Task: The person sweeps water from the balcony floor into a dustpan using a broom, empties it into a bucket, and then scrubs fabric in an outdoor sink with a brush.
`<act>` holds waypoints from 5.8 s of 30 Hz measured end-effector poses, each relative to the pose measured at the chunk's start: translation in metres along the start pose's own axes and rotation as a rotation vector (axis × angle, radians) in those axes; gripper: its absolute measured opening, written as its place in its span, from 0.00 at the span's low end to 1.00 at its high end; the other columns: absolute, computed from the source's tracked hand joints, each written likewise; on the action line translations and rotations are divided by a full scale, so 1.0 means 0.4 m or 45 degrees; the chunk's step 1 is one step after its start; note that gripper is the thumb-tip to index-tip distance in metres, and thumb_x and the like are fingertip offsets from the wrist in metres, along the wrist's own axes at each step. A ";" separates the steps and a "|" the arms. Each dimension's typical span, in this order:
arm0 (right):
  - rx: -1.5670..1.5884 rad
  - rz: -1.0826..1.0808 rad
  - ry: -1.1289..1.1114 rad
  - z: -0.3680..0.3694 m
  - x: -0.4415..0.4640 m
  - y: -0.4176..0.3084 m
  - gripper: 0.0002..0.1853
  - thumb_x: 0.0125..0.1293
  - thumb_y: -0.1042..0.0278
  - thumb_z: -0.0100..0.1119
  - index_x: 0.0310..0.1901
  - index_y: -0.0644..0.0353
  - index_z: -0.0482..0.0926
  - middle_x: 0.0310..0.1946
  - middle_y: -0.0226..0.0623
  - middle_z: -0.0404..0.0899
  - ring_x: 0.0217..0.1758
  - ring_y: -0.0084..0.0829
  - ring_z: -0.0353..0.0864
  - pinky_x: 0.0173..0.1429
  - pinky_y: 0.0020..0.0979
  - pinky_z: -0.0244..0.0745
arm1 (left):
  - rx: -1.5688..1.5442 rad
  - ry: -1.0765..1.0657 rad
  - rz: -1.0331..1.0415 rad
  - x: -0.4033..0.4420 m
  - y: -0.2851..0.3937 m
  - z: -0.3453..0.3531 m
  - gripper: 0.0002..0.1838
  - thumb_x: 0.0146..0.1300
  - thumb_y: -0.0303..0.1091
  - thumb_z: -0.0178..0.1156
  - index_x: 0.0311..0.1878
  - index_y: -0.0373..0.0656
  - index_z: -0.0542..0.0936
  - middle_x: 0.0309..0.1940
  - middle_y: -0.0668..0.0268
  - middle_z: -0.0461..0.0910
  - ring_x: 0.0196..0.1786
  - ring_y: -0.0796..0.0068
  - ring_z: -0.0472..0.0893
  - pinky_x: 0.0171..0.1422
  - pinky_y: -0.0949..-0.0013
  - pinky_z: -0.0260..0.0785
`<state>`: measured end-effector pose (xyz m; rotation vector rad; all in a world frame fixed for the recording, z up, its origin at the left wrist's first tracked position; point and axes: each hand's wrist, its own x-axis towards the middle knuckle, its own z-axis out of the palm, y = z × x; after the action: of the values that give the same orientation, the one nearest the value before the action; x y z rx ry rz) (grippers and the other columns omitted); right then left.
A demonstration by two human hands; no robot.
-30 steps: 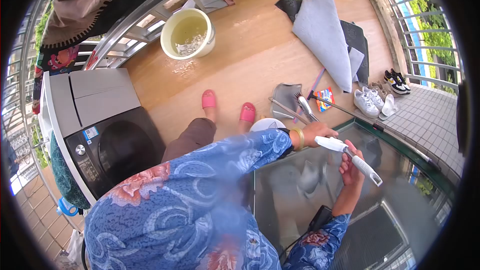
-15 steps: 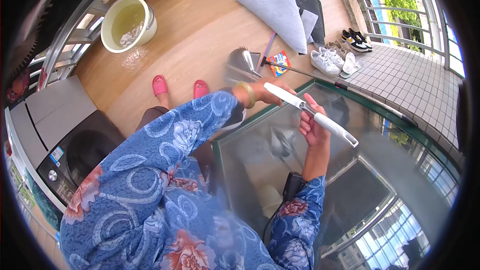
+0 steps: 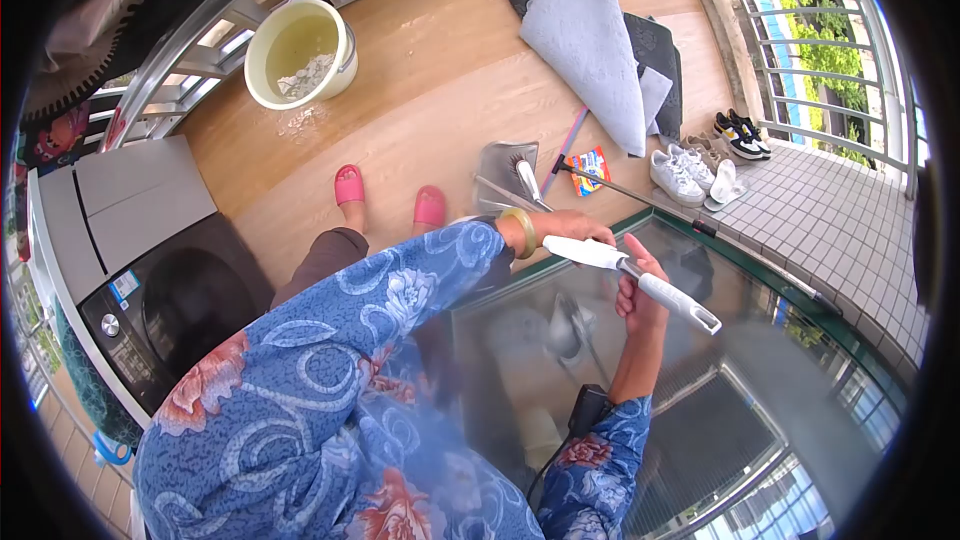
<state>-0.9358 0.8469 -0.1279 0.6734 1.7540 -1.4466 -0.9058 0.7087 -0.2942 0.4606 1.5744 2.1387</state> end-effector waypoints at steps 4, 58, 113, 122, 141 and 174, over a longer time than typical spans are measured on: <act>-0.068 -0.100 0.132 0.035 -0.028 -0.030 0.19 0.67 0.60 0.47 0.51 0.66 0.76 0.12 0.29 0.63 0.07 0.18 0.55 0.09 0.21 0.50 | 0.262 0.092 0.102 -0.014 0.027 -0.027 0.13 0.54 0.35 0.63 0.44 0.48 0.78 0.35 0.65 0.82 0.39 0.66 0.81 0.40 0.64 0.71; -1.519 0.094 -0.332 -0.177 -0.048 0.566 0.17 0.64 0.63 0.52 0.51 0.62 0.77 0.25 0.39 0.79 0.16 0.29 0.76 0.17 0.27 0.72 | 0.767 0.943 -0.962 -0.832 -0.079 -0.084 0.11 0.52 0.35 0.57 0.36 0.40 0.81 0.32 0.49 0.80 0.39 0.47 0.79 0.45 0.52 0.71; -2.496 -0.477 -1.120 2.089 0.276 0.074 0.17 0.66 0.69 0.46 0.56 0.58 0.74 0.23 0.37 0.77 0.20 0.26 0.78 0.21 0.29 0.75 | -0.318 3.472 -0.490 -2.036 0.627 0.000 0.07 0.62 0.31 0.59 0.34 0.35 0.79 0.21 0.70 0.74 0.25 0.84 0.70 0.31 0.76 0.64; -2.357 -0.576 -1.336 2.476 0.192 0.228 0.17 0.66 0.70 0.46 0.56 0.56 0.73 0.25 0.36 0.77 0.20 0.27 0.78 0.22 0.28 0.74 | 0.219 3.672 -0.768 -2.188 0.832 -0.013 0.03 0.59 0.26 0.60 0.33 0.36 0.78 0.25 0.63 0.76 0.32 0.70 0.76 0.38 0.69 0.67; -1.931 -1.398 -2.568 3.088 -1.063 0.545 0.17 0.67 0.77 0.50 0.57 0.65 0.72 0.27 0.27 0.72 0.32 0.17 0.72 0.42 0.20 0.70 | 0.697 3.493 -0.997 -2.628 0.905 -0.034 0.15 0.48 0.28 0.67 0.41 0.40 0.80 0.52 0.51 0.72 0.60 0.46 0.69 0.62 0.53 0.65; -2.128 -1.751 -3.152 3.467 -1.220 1.379 0.30 0.65 0.50 0.42 0.68 0.48 0.58 0.52 0.53 0.75 0.54 0.54 0.74 0.58 0.44 0.68 | 0.301 3.031 -2.477 -3.148 1.020 -0.174 0.30 0.56 0.42 0.64 0.62 0.48 0.68 0.57 0.46 0.67 0.61 0.44 0.66 0.62 0.50 0.62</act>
<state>0.0819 -0.3485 -0.1586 -2.3445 0.1629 0.0881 0.0623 -0.1211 0.0675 -2.8603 1.0761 -0.0983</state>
